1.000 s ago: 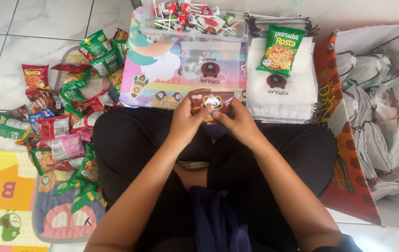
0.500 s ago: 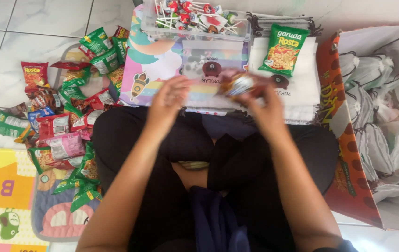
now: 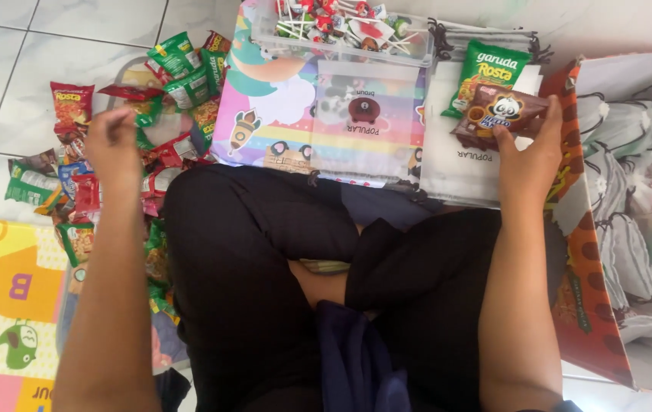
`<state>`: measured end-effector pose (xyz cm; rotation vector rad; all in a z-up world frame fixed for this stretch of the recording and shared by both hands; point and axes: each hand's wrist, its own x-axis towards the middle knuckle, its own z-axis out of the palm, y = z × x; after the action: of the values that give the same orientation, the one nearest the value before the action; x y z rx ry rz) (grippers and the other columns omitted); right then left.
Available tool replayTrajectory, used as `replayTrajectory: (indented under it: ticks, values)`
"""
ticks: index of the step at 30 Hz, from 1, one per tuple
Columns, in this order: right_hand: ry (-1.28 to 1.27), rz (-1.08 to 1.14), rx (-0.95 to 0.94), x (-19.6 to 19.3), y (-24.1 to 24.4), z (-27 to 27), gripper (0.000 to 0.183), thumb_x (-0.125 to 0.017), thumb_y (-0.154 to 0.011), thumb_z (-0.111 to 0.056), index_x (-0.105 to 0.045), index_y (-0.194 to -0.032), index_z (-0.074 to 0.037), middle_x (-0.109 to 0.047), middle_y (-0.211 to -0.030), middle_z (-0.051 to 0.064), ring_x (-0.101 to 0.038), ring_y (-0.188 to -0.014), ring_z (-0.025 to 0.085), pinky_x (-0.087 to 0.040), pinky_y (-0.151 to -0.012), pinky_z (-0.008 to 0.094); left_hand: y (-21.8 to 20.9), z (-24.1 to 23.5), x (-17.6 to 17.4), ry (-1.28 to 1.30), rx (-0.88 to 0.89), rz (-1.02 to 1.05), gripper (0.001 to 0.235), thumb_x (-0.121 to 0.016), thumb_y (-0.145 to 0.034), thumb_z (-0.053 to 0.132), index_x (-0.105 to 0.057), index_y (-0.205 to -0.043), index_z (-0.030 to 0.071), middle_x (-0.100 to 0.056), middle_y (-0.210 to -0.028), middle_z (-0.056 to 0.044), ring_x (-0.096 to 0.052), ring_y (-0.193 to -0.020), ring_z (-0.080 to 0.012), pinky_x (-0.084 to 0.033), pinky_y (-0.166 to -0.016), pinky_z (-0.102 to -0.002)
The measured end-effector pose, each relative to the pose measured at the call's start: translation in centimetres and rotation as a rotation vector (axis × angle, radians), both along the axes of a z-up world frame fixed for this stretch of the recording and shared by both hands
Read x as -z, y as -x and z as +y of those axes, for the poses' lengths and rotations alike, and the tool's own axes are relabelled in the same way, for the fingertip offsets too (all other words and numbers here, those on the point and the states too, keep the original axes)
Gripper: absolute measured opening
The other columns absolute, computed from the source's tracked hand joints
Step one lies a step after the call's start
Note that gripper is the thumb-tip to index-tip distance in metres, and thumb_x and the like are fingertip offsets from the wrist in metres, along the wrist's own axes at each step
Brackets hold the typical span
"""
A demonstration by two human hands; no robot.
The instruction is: The person sits on the floor and packs small snack packets into clear drawstring bags. They pick up snacks from a pile, place them into a bag, and then tie the drawstring to close it. The process is repeated with different snack items.
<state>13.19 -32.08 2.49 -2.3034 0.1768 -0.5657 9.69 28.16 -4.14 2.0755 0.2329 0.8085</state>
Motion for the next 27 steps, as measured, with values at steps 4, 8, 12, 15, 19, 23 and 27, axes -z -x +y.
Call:
replayTrajectory:
  ticks: [4, 8, 12, 15, 19, 23, 27]
  values:
    - [0.196, 0.015, 0.065, 1.1, -0.4, -0.7, 0.088, -0.089, -0.098, -0.015, -0.026, -0.158, -0.005, -0.056, -0.126, 0.013, -0.056, -0.121, 0.033, -0.042, -0.100, 0.049, 3.3, 3.5, 1.7, -0.217, -0.147, 0.264, 0.022, -0.067, -0.102, 0.008, -0.070, -0.123, 0.009, -0.056, -0.119, -0.020, -0.057, -0.105, -0.0342, -0.044, -0.093, -0.048]
    - [0.253, -0.080, 0.021, 0.9, 0.0, -0.4, 0.082, -0.091, -0.097, -0.012, -0.033, -0.155, -0.002, -0.050, -0.131, 0.020, -0.056, -0.123, 0.037, -0.039, -0.104, 0.054, 4.6, 6.6, 6.4, -0.347, -0.127, 0.155, 0.028, -0.072, -0.096, 0.000, -0.068, -0.125, -0.002, -0.049, -0.130, -0.025, -0.064, -0.087, -0.0333, -0.052, -0.088, -0.045]
    - [0.246, -0.217, -0.062, 0.4, 0.5, 0.0, 0.058, -0.076, -0.104, 0.001, -0.040, -0.149, 0.006, -0.049, -0.129, 0.023, -0.058, -0.122, 0.037, -0.042, -0.104, 0.053, 5.7, 5.7, 5.8, -0.377, -0.319, 0.501, 0.040, -0.072, -0.098, 0.020, -0.065, -0.136, 0.008, -0.033, -0.155, -0.027, -0.027, -0.144, -0.0473, -0.008, -0.106, -0.077]
    - [0.211, -0.219, -0.069, 0.3, 0.6, 0.3, 0.047, -0.067, -0.107, 0.001, -0.042, -0.147, 0.007, -0.048, -0.128, 0.022, -0.056, -0.119, 0.036, -0.043, -0.101, 0.052, 6.3, 4.9, 4.0, -0.345, -0.370, 0.602, 0.052, -0.071, -0.099, 0.024, -0.057, -0.146, 0.005, -0.021, -0.159, -0.027, -0.016, -0.146, -0.0495, -0.005, -0.106, -0.080]
    - [0.200, -0.249, -0.085, 0.5, 0.6, 0.1, 0.038, -0.062, -0.107, 0.003, -0.047, -0.142, 0.006, -0.049, -0.125, 0.021, -0.054, -0.111, 0.034, -0.043, -0.097, 0.050, 6.3, 5.5, 3.5, -0.212, -0.491, 0.757, 0.067, -0.067, -0.102, 0.033, -0.042, -0.160, 0.010, -0.006, -0.164, -0.022, -0.004, -0.151, -0.0460, 0.003, -0.113, -0.072]
    - [0.184, -0.247, -0.100, 0.6, 0.7, 0.3, 0.036, -0.060, -0.107, 0.004, -0.047, -0.141, 0.004, -0.048, -0.125, 0.020, -0.054, -0.110, 0.033, -0.043, -0.095, 0.050, 5.5, 5.5, 3.9, -0.221, -0.452, 0.811, 0.063, -0.065, -0.103, 0.028, -0.043, -0.160, 0.012, -0.004, -0.165, -0.022, -0.003, -0.151, -0.0481, 0.003, -0.114, -0.073]
    - [0.189, -0.256, -0.116, 0.8, 0.5, 0.2, 0.036, -0.060, -0.105, 0.006, -0.049, -0.139, 0.006, -0.047, -0.123, 0.020, -0.054, -0.108, 0.033, -0.044, -0.095, 0.049, 3.2, 3.6, 4.7, -0.310, -0.362, 0.979, 0.070, -0.046, -0.100, 0.051, -0.037, -0.159, 0.015, -0.007, -0.167, -0.021, -0.003, -0.151, -0.0474, -0.002, -0.114, -0.075]
